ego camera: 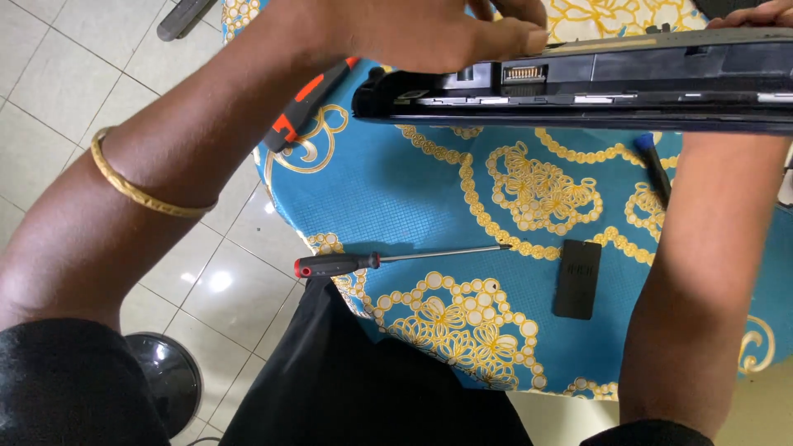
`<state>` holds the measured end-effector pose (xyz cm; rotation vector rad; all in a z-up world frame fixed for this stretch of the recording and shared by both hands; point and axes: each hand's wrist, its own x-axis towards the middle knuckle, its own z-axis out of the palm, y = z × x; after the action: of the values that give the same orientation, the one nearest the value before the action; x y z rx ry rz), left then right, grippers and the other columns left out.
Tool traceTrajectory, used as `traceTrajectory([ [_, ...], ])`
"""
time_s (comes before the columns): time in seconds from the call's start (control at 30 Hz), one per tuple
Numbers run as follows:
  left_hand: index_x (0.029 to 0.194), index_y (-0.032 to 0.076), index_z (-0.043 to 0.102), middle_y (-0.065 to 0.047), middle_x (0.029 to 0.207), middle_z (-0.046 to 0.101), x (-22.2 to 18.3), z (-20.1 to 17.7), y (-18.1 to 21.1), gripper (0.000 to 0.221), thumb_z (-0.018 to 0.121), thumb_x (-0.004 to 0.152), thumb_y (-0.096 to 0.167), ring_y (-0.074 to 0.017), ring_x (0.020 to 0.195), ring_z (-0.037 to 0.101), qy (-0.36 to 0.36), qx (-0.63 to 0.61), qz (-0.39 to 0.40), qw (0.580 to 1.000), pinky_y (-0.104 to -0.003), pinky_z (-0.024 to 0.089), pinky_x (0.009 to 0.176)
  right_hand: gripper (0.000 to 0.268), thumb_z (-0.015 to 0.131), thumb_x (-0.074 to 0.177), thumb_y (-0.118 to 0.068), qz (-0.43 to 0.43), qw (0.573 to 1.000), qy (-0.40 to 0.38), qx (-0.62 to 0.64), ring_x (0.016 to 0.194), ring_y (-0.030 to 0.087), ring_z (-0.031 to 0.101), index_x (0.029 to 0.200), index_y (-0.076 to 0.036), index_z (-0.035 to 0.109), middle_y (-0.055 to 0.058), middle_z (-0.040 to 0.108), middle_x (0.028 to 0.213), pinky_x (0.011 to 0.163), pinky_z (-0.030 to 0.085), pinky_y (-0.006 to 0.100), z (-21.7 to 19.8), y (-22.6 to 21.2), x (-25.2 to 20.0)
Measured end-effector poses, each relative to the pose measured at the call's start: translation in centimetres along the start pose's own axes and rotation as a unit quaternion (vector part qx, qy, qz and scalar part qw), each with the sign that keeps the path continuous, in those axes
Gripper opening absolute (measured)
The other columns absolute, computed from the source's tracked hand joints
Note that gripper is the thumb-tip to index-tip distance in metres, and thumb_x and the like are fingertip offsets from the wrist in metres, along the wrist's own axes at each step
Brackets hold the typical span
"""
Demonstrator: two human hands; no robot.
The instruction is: Disassembling a laptop by prying open the bottom casing and keyboard panel using a screwdriver and manual force.
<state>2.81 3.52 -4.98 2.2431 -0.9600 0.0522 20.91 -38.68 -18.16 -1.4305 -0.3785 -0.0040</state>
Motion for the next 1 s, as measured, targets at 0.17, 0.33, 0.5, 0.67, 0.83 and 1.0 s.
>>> traceTrajectory([
  [0.17,0.130,0.007,0.075,-0.006,0.115,0.080,-0.7,0.0,5.1,0.035,0.065,0.122,0.040,-0.0195,0.100,0.076,0.065,-0.050,0.021,0.996,-0.033,0.056,0.081,0.013,0.057,0.108,-0.028,0.000,0.996,0.016,0.088,0.117,0.029,0.072,0.109,-0.017,0.062,0.005,0.067,0.121,0.116,0.064,0.048,-6.4,4.9,-0.7],
  [0.33,0.114,0.001,0.065,-0.013,0.093,0.065,-0.5,1.7,6.3,0.025,0.052,0.125,0.018,-0.0326,0.078,0.058,0.152,0.014,0.066,0.986,-0.047,0.039,0.066,0.013,0.056,0.118,-0.022,-0.054,0.998,0.004,0.034,0.112,0.033,0.075,0.114,-0.009,0.059,0.016,0.067,0.121,0.110,0.073,0.049,-3.4,2.4,0.0],
  [0.5,0.109,0.005,0.060,-0.013,0.072,0.060,-0.6,2.9,7.8,0.020,0.055,0.124,0.018,-0.0406,0.059,0.054,0.186,0.066,0.059,0.979,-0.051,0.032,0.055,0.026,0.047,0.118,-0.047,-0.068,0.967,-0.174,0.175,0.126,0.023,0.063,0.118,-0.023,0.056,-0.003,0.060,0.125,0.127,0.059,0.043,-9.0,8.1,2.8],
  [0.67,0.098,0.009,0.050,-0.011,0.076,0.056,-0.8,3.5,8.7,0.025,0.058,0.121,0.014,-0.0426,0.063,0.049,0.185,0.097,0.043,0.977,-0.053,0.029,0.057,0.041,0.035,0.124,-0.041,0.001,0.980,-0.138,0.142,0.128,0.021,0.071,0.104,-0.015,0.058,-0.001,0.066,0.128,0.130,0.063,0.043,-3.9,2.9,-1.6],
  [0.83,0.107,0.010,0.068,-0.009,0.094,0.064,-0.9,4.3,9.2,0.009,0.063,0.104,0.003,-0.0394,0.067,0.063,0.204,0.113,0.031,0.972,-0.053,0.033,0.045,0.037,0.044,0.126,-0.030,-0.163,0.983,-0.075,0.039,0.147,0.030,0.045,0.156,-0.013,0.057,0.005,0.054,0.167,0.141,0.039,0.047,11.3,-11.6,-11.0],
  [1.0,0.102,0.010,0.059,-0.007,0.094,0.060,-1.3,5.9,9.6,0.020,0.065,0.118,0.020,-0.0325,0.084,0.066,0.202,0.202,0.031,0.958,-0.050,0.034,0.044,0.065,0.034,0.118,-0.051,-0.226,0.973,-0.028,0.015,0.160,0.029,0.045,0.161,-0.008,0.056,0.011,0.054,0.171,0.150,0.032,0.047,15.4,-13.1,-14.8],
])
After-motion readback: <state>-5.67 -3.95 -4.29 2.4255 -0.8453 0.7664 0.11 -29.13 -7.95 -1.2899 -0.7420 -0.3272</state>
